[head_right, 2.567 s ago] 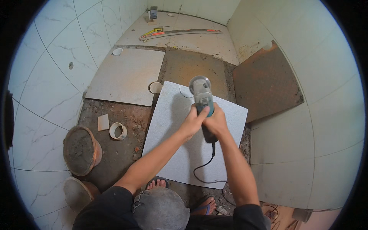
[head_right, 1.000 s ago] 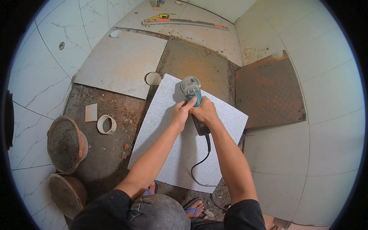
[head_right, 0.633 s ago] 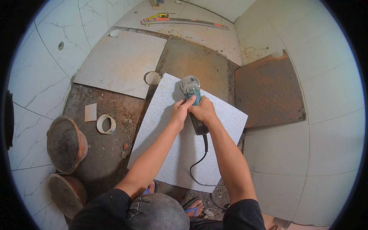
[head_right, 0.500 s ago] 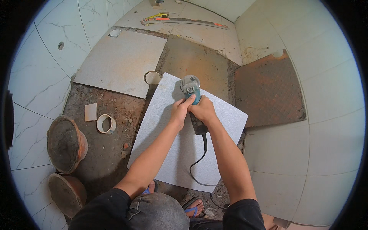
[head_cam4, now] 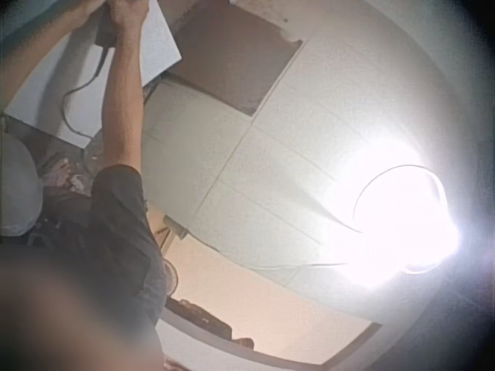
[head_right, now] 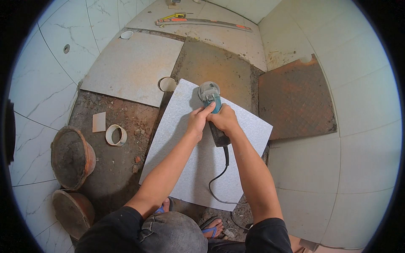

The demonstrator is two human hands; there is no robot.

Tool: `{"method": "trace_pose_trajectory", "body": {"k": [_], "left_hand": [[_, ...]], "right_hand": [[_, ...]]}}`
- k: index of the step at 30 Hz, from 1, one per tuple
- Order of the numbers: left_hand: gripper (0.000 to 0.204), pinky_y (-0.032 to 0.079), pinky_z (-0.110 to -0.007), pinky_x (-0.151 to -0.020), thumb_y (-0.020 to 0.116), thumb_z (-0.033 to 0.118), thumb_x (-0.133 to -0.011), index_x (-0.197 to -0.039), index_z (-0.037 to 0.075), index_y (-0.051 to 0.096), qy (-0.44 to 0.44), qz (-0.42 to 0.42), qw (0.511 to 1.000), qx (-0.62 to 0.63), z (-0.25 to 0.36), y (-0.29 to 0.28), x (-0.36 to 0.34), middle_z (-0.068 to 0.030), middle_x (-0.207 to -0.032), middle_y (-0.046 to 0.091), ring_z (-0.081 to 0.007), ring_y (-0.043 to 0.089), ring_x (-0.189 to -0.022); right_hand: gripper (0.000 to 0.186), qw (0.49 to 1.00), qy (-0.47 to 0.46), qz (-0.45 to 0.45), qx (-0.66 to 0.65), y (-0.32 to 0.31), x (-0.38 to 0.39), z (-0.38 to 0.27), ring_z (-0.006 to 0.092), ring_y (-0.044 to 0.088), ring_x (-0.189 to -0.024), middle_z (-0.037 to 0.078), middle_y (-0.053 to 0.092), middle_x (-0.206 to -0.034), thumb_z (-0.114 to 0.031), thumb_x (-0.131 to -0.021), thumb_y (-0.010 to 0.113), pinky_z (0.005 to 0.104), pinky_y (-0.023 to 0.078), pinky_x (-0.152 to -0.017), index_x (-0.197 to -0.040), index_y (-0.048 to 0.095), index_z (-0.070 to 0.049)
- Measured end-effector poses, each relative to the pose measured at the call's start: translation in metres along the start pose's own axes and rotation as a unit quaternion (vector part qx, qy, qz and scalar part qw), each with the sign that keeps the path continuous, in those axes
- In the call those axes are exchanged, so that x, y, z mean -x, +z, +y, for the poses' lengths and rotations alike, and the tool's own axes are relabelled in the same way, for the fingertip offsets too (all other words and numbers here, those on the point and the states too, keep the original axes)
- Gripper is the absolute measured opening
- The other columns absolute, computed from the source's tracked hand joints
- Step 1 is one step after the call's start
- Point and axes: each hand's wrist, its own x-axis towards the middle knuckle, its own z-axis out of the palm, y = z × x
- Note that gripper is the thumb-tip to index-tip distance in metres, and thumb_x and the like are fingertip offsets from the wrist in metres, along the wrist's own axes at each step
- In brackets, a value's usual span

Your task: Use an angle grinder to cut a circular notch into a floor tile.

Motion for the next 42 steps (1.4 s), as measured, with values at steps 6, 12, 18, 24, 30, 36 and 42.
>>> {"method": "trace_pose_trajectory", "body": {"k": [6, 12, 18, 24, 30, 36, 42], "left_hand": [[0.05, 0.047, -0.03, -0.09, 0.077, 0.044, -0.09, -0.11, -0.002, 0.074, 0.004, -0.009, 1.0, 0.001, 0.0, 0.0, 0.001, -0.0108, -0.106, 0.071, -0.0183, 0.064, -0.098], [0.049, 0.047, -0.03, -0.089, 0.076, 0.044, -0.091, -0.11, -0.001, 0.074, 0.006, -0.021, 1.0, 0.015, -0.002, 0.002, 0.002, -0.0097, -0.106, 0.071, -0.0167, 0.063, -0.097], [0.05, 0.048, -0.03, -0.085, 0.076, 0.044, -0.091, -0.108, -0.003, 0.074, 0.007, -0.011, 1.0, -0.015, -0.002, 0.004, 0.005, -0.0104, -0.104, 0.071, -0.0163, 0.063, -0.095], [0.047, 0.042, -0.031, -0.093, 0.073, 0.045, -0.094, -0.112, 0.001, 0.073, -0.014, -0.025, 0.999, -0.043, -0.004, 0.003, 0.004, -0.0069, -0.107, 0.069, -0.0145, 0.059, -0.101], [0.052, 0.048, -0.031, -0.084, 0.076, 0.045, -0.091, -0.107, -0.004, 0.073, 0.009, -0.018, 0.999, -0.03, -0.009, 0.003, 0.002, -0.0114, -0.102, 0.072, -0.0173, 0.064, -0.093], [0.056, 0.048, -0.031, -0.09, 0.075, 0.046, -0.092, -0.114, -0.005, 0.071, 0.011, -0.018, 0.999, -0.033, -0.004, 0.011, 0.008, -0.0123, -0.11, 0.071, -0.0177, 0.064, -0.1], [0.056, 0.047, -0.032, -0.094, 0.074, 0.045, -0.093, -0.118, -0.004, 0.071, -0.009, -0.017, 0.999, -0.038, -0.005, 0.011, 0.008, -0.0128, -0.115, 0.071, -0.0193, 0.064, -0.106]], "right_hand": [[0.064, 0.999, -0.008, -0.003, 0.031, -0.004, 0.0, -0.003, 0.0349, 0.074, -0.083, 0.028, 0.073, -0.091, -0.038, -0.062, 0.082, 0.0401, 0.058, -0.074, -0.098, 0.067, 0.012], [0.067, 0.999, -0.012, -0.006, 0.038, -0.008, 0.001, -0.002, 0.035, 0.074, -0.084, 0.027, 0.073, -0.091, -0.04, -0.059, 0.083, 0.0404, 0.057, -0.076, -0.097, 0.067, 0.012], [0.069, 0.998, -0.02, -0.012, 0.059, -0.011, 0.0, 0.001, 0.0359, 0.073, -0.085, 0.028, 0.072, -0.092, -0.041, -0.056, 0.083, 0.0409, 0.057, -0.077, -0.098, 0.067, 0.012], [0.067, 0.995, -0.034, -0.011, 0.094, -0.014, -0.001, 0.002, 0.0369, 0.073, -0.086, 0.028, 0.072, -0.091, -0.041, -0.058, 0.082, 0.0421, 0.057, -0.077, -0.097, 0.068, 0.011], [0.063, 0.992, -0.057, -0.045, 0.106, -0.02, -0.001, 0.002, 0.0372, 0.073, -0.087, 0.026, 0.073, -0.09, -0.042, -0.059, 0.08, 0.0429, 0.057, -0.078, -0.095, 0.07, 0.009], [0.064, 0.988, -0.082, -0.029, 0.129, -0.026, -0.006, 0.008, 0.0388, 0.072, -0.086, 0.025, 0.073, -0.091, -0.042, -0.058, 0.08, 0.0419, 0.056, -0.079, -0.096, 0.07, 0.008], [0.061, 0.984, -0.102, -0.027, 0.147, -0.032, -0.001, -0.004, 0.0366, 0.073, -0.079, 0.024, 0.073, -0.084, -0.037, -0.055, 0.083, 0.0417, 0.056, -0.076, -0.095, 0.07, 0.006]]}}
